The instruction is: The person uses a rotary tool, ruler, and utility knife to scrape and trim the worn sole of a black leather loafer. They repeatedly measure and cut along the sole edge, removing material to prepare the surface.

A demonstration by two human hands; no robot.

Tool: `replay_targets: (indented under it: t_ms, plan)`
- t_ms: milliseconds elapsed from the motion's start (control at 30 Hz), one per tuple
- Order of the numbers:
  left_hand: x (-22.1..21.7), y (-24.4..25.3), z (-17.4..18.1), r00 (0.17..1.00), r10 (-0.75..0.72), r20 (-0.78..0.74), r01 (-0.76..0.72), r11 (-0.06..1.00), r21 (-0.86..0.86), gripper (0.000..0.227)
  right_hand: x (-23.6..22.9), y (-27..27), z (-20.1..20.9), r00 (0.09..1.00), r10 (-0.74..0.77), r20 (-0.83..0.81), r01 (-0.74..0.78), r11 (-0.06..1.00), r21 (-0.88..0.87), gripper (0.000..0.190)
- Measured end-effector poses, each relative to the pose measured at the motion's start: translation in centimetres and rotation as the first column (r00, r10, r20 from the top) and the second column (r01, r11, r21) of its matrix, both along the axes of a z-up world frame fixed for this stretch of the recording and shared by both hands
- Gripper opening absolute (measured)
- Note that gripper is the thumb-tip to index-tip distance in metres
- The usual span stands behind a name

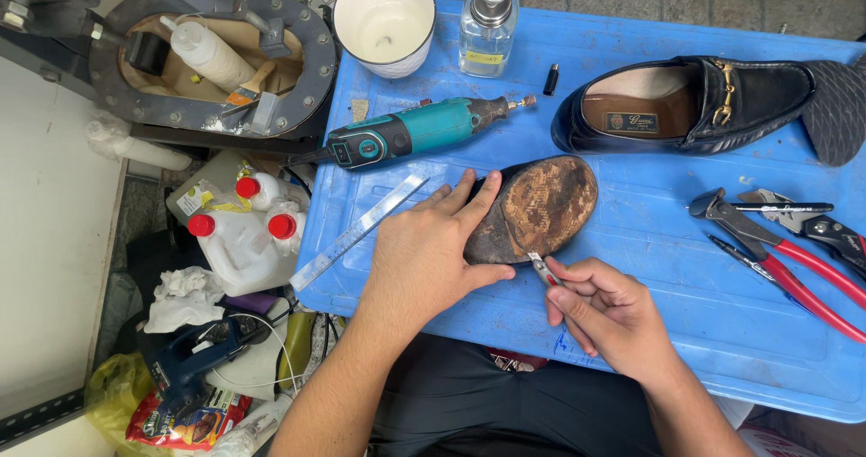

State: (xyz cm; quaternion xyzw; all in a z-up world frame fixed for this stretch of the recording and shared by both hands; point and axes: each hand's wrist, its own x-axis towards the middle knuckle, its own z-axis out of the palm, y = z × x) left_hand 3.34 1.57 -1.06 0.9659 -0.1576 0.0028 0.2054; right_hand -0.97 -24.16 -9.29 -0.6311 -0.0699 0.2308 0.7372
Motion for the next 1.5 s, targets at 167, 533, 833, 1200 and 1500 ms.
replay_targets:
  t_ms: [167, 533, 833, 1200, 1500]
  plan:
    - [0.6, 0.8, 0.3, 0.992, -0.106, -0.064, 0.108, 0.994, 0.02, 0.109, -0.6, -1.2, 0.0, 0.978, -0.11, 0.175, 0.073, 0.976, 0.205, 0.021]
    - [0.2, 0.7, 0.1, 0.979, -0.205, 0.019, 0.205, 0.979, 0.017, 0.105, 0.1, -1.3, 1.6, 0.982, -0.162, 0.094, 0.135, 0.961, 0.243, 0.031]
    - [1.6, 1.3, 0.2, 0.949, -0.315, 0.025, 0.315, 0.949, 0.011, 0.106, -0.1, -2.1, 0.6, 0.963, -0.176, 0.202, 0.074, 0.899, 0.432, 0.047]
    - [2.4, 1.4, 0.0, 0.914, -0.402, 0.051, 0.403, 0.915, -0.017, 0.103, 0.2, -0.3, 0.8, 0.994, -0.088, 0.06, 0.084, 0.994, 0.068, 0.026]
    - [2.8, 1.3, -0.5, 0.902, -0.428, 0.052, 0.429, 0.903, -0.007, 0.105, -0.4, -0.3, 0.3, 0.989, -0.123, 0.077, 0.125, 0.992, -0.016, 0.029]
